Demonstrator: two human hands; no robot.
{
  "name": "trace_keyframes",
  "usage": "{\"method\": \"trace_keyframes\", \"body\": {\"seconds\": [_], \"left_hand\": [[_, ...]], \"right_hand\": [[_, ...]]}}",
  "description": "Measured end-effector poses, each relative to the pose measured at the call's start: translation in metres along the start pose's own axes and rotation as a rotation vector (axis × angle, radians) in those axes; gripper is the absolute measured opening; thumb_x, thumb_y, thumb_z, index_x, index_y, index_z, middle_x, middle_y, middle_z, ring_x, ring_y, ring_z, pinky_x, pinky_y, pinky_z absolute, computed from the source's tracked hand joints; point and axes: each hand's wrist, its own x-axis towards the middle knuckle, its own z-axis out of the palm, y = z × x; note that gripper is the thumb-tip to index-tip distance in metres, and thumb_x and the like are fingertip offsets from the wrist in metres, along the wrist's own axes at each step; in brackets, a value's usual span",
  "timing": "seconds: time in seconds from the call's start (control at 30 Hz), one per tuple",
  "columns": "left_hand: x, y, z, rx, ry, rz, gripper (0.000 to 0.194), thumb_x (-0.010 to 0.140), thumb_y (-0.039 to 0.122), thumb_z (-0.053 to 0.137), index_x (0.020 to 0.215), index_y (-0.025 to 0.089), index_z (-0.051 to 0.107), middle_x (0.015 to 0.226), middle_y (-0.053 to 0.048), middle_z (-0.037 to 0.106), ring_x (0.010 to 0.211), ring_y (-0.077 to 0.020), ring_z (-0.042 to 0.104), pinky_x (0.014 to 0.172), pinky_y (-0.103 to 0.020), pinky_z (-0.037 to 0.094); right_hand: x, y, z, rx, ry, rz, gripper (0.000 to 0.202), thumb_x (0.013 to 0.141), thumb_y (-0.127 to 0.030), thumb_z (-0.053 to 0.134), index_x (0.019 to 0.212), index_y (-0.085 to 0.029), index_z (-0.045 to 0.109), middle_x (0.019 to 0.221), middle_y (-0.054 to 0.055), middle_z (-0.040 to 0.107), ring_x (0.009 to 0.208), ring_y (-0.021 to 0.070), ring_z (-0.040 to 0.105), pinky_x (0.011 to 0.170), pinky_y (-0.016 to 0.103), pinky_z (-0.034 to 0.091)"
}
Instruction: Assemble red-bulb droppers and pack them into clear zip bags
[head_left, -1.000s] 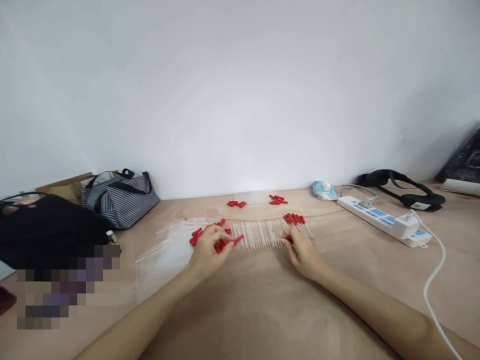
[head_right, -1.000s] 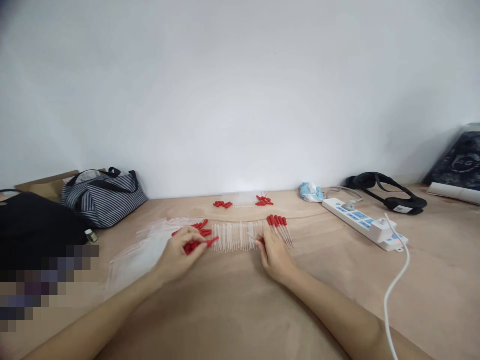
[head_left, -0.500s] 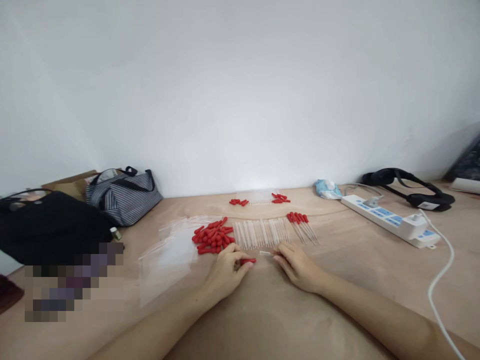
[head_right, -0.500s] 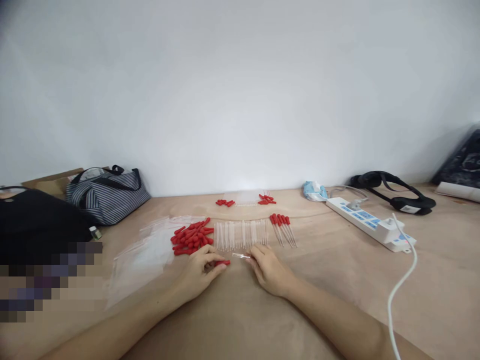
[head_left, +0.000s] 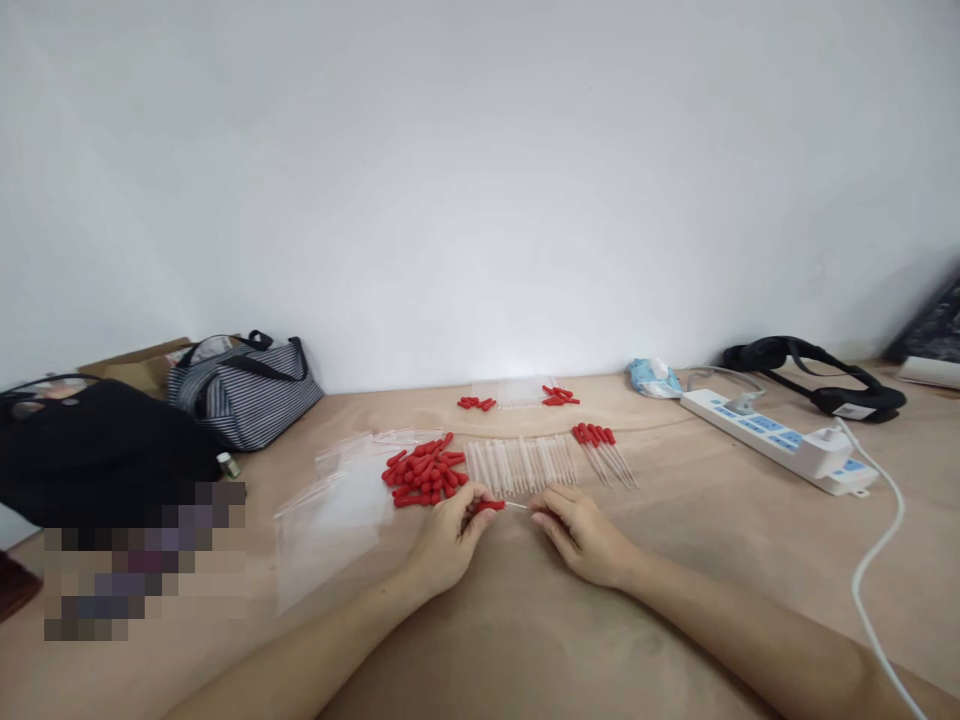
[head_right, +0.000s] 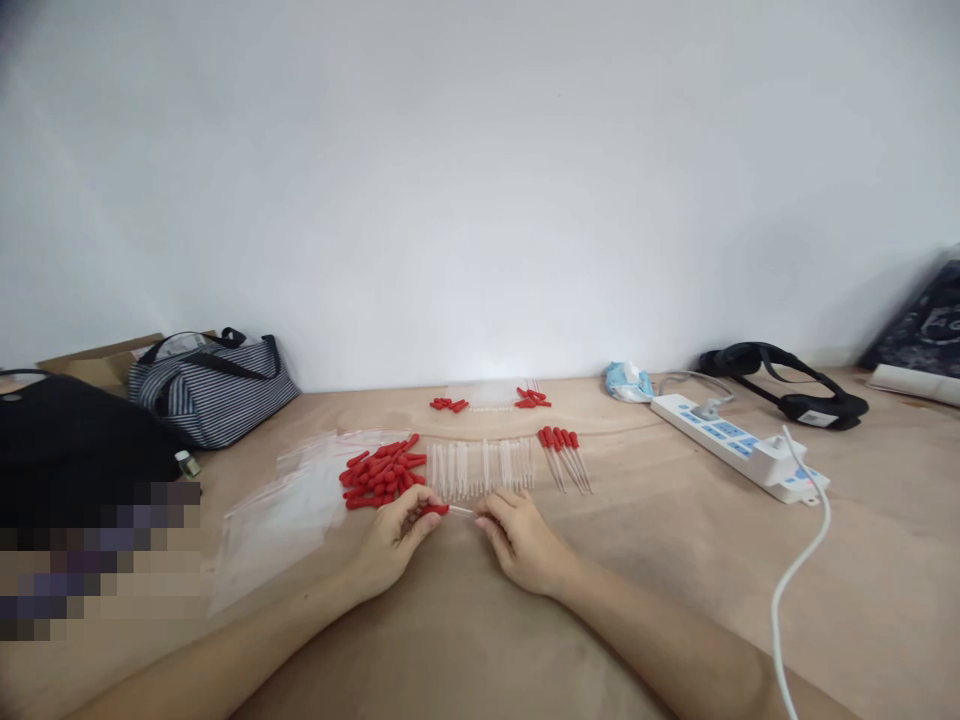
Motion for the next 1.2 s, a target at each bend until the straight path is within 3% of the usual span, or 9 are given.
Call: {"method": "trace_keyframes", "body": {"seconds": [0.2, 0.57, 0.9, 1.2], "left_hand": [[0.001, 0.002, -0.001, -0.051, -0.06, 0.053, 0.017, 0.083, 0.023, 0.044, 0.088, 0.017, 0.059, 0.079, -0.001, 0.061, 0.072, -0.0146, 0.054, 0.066, -0.024, 0.041], [-0.003, 0.011, -0.004, 0.06, -0.103, 0.109, 0.017, 0.08, 0.021, 0.048, 0.073, 0.016, 0.062, 0.064, 0.0, 0.056, 0.06, -0.0117, 0.05, 0.056, -0.021, 0.038], [-0.006, 0.016, -0.004, 0.13, -0.147, 0.21, 0.019, 0.082, 0.022, 0.044, 0.073, 0.016, 0.058, 0.066, -0.001, 0.056, 0.061, -0.0128, 0.051, 0.057, -0.022, 0.039], [-0.004, 0.017, -0.003, 0.126, -0.187, 0.171, 0.019, 0.082, 0.024, 0.044, 0.075, 0.017, 0.06, 0.069, -0.002, 0.057, 0.064, -0.0138, 0.052, 0.059, -0.023, 0.04]], "right_hand": [[0.001, -0.004, -0.003, -0.039, -0.011, -0.017, 0.015, 0.085, -0.018, 0.038, 0.085, -0.018, 0.052, 0.076, 0.002, 0.057, 0.069, 0.0126, 0.051, 0.069, 0.029, 0.034], [0.0, -0.003, -0.008, -0.178, -0.133, -0.113, 0.017, 0.085, -0.02, 0.038, 0.086, -0.019, 0.055, 0.073, 0.001, 0.061, 0.063, 0.0112, 0.05, 0.067, 0.028, 0.024], [-0.004, -0.007, 0.0, -0.251, -0.005, -0.228, 0.022, 0.083, -0.015, 0.034, 0.081, -0.016, 0.055, 0.068, 0.002, 0.058, 0.057, 0.0112, 0.043, 0.065, 0.029, 0.023], [0.002, -0.008, 0.001, -0.246, -0.072, -0.183, 0.023, 0.085, -0.017, 0.033, 0.08, -0.017, 0.055, 0.068, 0.002, 0.058, 0.061, 0.0116, 0.047, 0.064, 0.029, 0.025]]}}
